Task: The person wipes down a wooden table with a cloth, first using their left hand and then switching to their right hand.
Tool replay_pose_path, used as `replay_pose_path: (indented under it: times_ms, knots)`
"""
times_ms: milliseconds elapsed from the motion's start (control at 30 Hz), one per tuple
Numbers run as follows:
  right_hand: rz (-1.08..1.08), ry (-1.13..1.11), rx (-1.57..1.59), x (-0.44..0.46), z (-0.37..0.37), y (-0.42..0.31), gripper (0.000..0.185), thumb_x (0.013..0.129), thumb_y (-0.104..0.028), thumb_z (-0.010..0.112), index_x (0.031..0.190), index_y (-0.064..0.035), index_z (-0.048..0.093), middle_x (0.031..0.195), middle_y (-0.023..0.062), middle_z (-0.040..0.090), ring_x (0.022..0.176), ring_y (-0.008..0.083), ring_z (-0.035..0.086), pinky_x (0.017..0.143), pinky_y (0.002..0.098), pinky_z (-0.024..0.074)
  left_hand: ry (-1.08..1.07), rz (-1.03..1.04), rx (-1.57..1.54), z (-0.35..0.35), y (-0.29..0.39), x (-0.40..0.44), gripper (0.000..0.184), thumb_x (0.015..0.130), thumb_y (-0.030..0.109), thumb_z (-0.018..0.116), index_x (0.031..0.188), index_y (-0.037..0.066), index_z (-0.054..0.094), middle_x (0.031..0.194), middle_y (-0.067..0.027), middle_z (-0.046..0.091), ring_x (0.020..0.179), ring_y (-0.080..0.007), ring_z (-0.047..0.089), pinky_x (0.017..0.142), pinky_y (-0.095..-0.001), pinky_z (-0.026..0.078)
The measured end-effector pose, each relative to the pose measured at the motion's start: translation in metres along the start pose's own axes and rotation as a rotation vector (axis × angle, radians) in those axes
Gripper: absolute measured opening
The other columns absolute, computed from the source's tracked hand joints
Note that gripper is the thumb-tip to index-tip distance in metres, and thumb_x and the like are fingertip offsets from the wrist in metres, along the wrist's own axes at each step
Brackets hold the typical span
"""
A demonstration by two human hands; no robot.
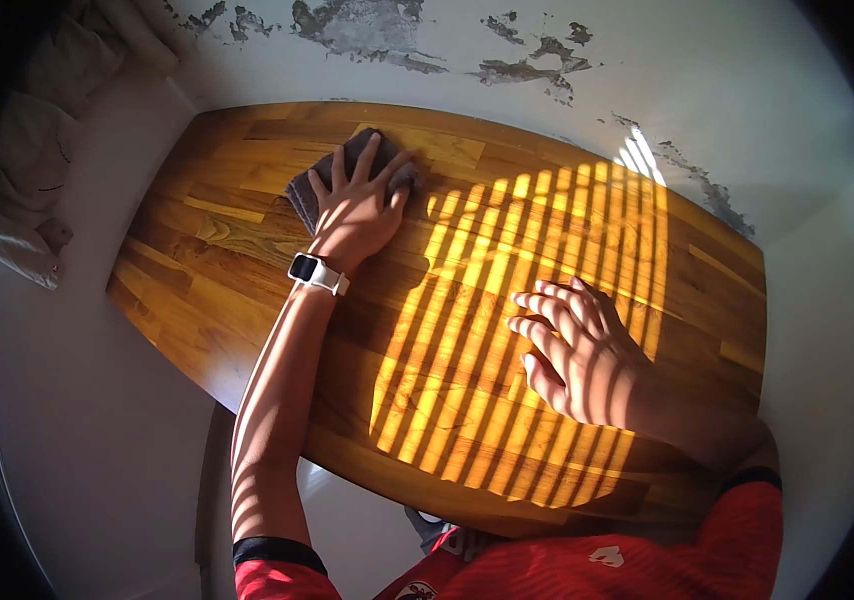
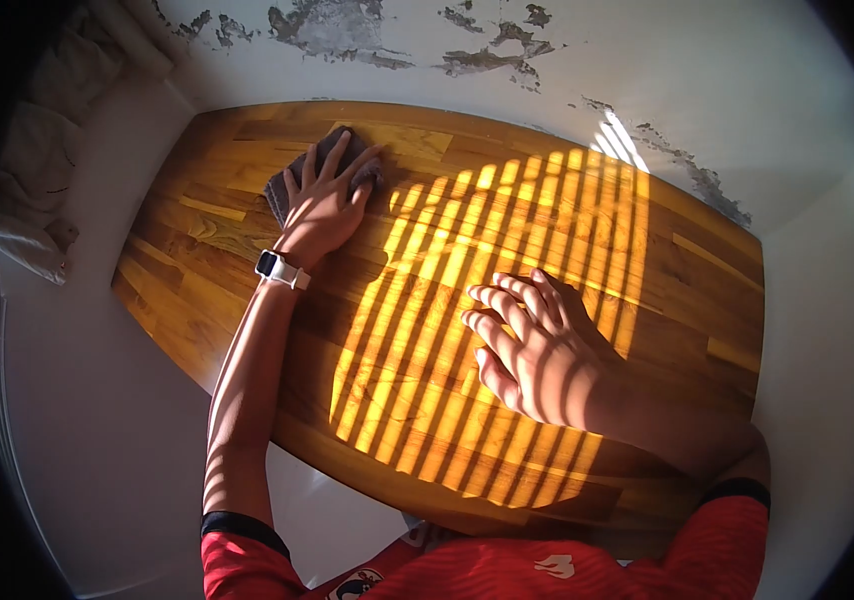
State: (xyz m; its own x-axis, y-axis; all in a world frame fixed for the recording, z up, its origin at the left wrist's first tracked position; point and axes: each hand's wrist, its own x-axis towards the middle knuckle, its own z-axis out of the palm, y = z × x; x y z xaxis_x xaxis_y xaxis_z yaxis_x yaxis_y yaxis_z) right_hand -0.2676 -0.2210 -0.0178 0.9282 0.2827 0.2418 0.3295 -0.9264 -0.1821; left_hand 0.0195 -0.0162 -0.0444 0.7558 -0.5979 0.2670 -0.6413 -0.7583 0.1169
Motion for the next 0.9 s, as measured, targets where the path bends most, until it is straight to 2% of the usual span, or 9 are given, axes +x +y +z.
replay_pose_path:
  times_ms: [167,267,400,433,467,533,633,733,900]
  knots:
    - [0.003,-0.038,-0.014,0.0,0.0,0.002,0.04,0.098,-0.024,0.062,0.133,-0.0057,0.069,0.145,0.0138,0.061,0.142,0.0336,0.05,0.124,0.0531,0.029,-0.051,0.238,-0.099,-0.019,0.061,-0.028,0.054,0.103,0.039,0.055,0.157,0.043,0.05,0.175,-0.0073,0.029,0.159,-0.0484,0.022,0.123,-0.0776,0.011]
    - [0.006,-0.042,0.0,0.001,-0.003,0.002,0.041,0.098,-0.025,0.062,0.134,-0.0063,0.069,0.146,0.0137,0.061,0.142,0.0341,0.05,0.124,0.0531,0.0286,-0.058,0.272,-0.094,-0.019,0.05,-0.02,0.052,0.104,0.039,0.054,0.155,0.042,0.052,0.175,-0.0035,0.029,0.16,-0.0454,0.021,0.123,-0.0774,0.012]
    - [0.006,-0.071,0.081,-0.005,0.005,0.007,0.046,0.096,-0.026,0.062,0.137,-0.0055,0.066,0.153,0.0143,0.053,0.147,0.0377,0.042,0.126,0.0582,0.0218,-0.014,0.042,0.026,-0.009,-0.006,-0.003,0.051,0.106,0.039,0.048,0.157,0.044,0.048,0.176,-0.0012,0.028,0.161,-0.0426,0.021,0.123,-0.076,0.008]
    - [0.012,-0.068,0.082,-0.005,0.006,0.007,0.045,0.098,-0.027,0.061,0.137,-0.0056,0.066,0.154,0.0145,0.053,0.147,0.0381,0.041,0.126,0.0589,0.0218,-0.059,-0.06,0.039,-0.015,-0.013,-0.002,0.052,0.107,0.041,0.046,0.159,0.045,0.045,0.176,-0.0001,0.026,0.161,-0.0408,0.02,0.123,-0.0771,0.007]
    - [0.008,-0.047,0.054,-0.004,0.005,0.005,0.043,0.098,-0.026,0.061,0.135,-0.006,0.067,0.151,0.0143,0.056,0.145,0.0369,0.044,0.125,0.0571,0.0241,-0.065,-0.097,0.048,-0.014,-0.022,-0.001,0.054,0.106,0.047,0.045,0.159,0.045,0.044,0.176,0.0007,0.025,0.162,-0.04,0.019,0.121,-0.0795,0.006]
    - [-0.002,-0.008,-0.007,0.0,0.002,0.002,0.039,0.097,-0.024,0.063,0.131,-0.0067,0.071,0.145,0.0139,0.062,0.141,0.0345,0.051,0.124,0.0535,0.0286,-0.034,-0.153,0.028,-0.01,-0.028,0.0,0.057,0.103,0.057,0.045,0.158,0.046,0.046,0.175,-0.0006,0.029,0.16,-0.0446,0.021,0.117,-0.0849,0.004]
    - [-0.007,-0.019,-0.012,0.001,0.0,0.002,0.038,0.097,-0.024,0.063,0.13,-0.0063,0.071,0.144,0.0137,0.062,0.14,0.0344,0.051,0.124,0.0532,0.0291,-0.028,-0.188,0.041,-0.008,-0.027,-0.001,0.062,0.1,0.062,0.045,0.16,0.044,0.044,0.175,0.0,0.029,0.161,-0.0434,0.02,0.117,-0.0856,0.002]
    - [-0.004,-0.009,-0.011,0.001,0.001,0.001,0.038,0.097,-0.023,0.062,0.129,-0.0059,0.072,0.144,0.0133,0.062,0.14,0.0341,0.052,0.124,0.0531,0.0294,-0.018,-0.213,0.036,-0.007,-0.029,0.0,0.065,0.1,0.059,0.049,0.162,0.043,0.041,0.176,0.0016,0.028,0.161,-0.0407,0.02,0.114,-0.0868,0.003]
    - [0.003,-0.01,-0.012,0.001,0.002,0.001,0.038,0.096,-0.023,0.062,0.129,-0.0059,0.072,0.144,0.013,0.062,0.14,0.0339,0.052,0.124,0.0533,0.0295,-0.025,-0.211,-0.01,-0.009,-0.022,0.0,0.065,0.1,0.061,0.048,0.162,0.041,0.043,0.175,0.0002,0.03,0.16,-0.0421,0.022,0.116,-0.0849,0.005]
